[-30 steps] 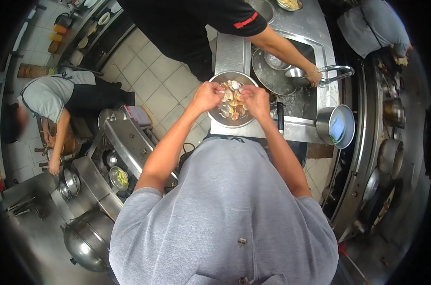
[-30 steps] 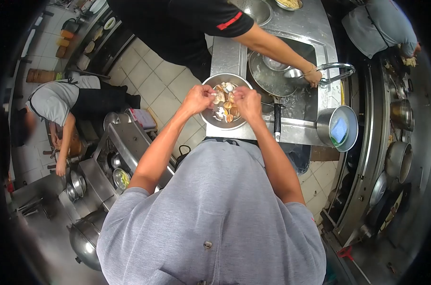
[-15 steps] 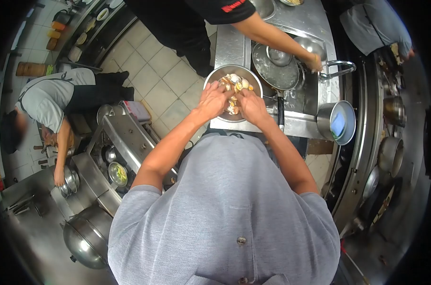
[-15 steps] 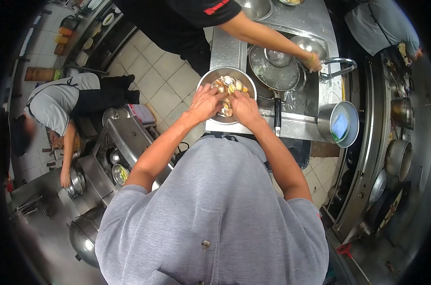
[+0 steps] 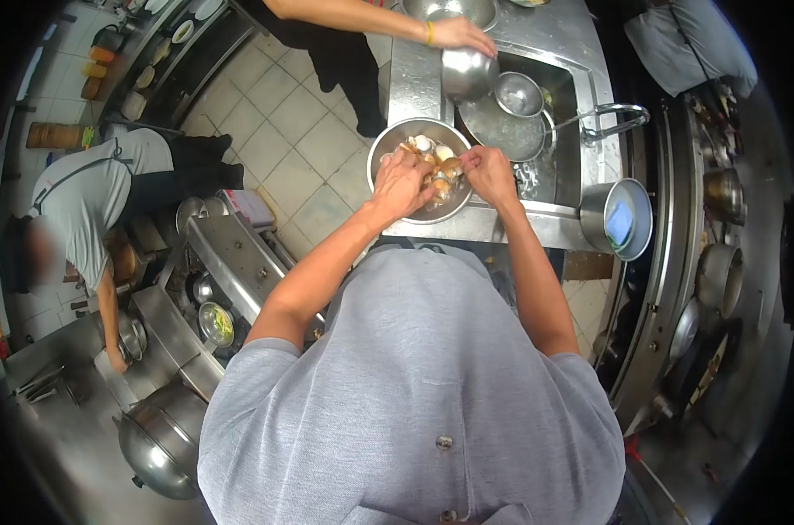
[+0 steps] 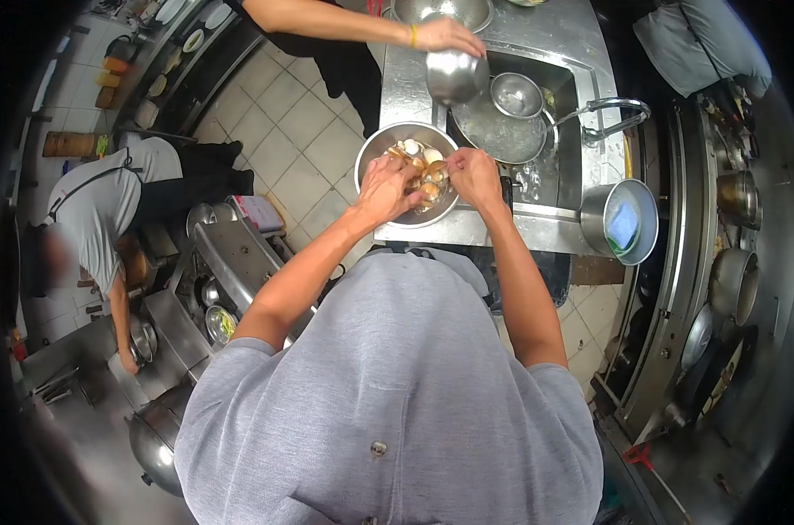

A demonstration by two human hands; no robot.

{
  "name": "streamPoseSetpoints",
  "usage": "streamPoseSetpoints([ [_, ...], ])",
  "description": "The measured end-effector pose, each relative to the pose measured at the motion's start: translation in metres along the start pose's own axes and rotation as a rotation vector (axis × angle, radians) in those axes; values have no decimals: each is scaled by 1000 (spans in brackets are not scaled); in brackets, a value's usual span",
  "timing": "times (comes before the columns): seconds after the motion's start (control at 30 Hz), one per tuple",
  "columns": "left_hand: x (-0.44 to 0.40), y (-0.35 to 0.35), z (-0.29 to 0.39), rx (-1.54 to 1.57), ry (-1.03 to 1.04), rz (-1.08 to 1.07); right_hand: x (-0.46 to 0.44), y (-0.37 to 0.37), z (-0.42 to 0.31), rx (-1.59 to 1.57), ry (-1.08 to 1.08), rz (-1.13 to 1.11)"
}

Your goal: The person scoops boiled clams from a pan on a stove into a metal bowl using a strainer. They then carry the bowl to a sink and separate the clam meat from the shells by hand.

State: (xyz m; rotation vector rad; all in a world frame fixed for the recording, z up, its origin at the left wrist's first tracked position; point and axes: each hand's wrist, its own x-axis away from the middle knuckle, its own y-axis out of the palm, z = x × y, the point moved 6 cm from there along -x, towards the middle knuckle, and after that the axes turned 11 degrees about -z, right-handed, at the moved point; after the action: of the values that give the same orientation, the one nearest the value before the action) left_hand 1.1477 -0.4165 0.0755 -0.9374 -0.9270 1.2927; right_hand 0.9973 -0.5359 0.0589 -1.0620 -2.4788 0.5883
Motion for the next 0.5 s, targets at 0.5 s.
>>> streamPoseSetpoints([
  [0.5, 15, -19, -23, -139, -152, -192, 9, -8, 11, -14, 17, 120],
])
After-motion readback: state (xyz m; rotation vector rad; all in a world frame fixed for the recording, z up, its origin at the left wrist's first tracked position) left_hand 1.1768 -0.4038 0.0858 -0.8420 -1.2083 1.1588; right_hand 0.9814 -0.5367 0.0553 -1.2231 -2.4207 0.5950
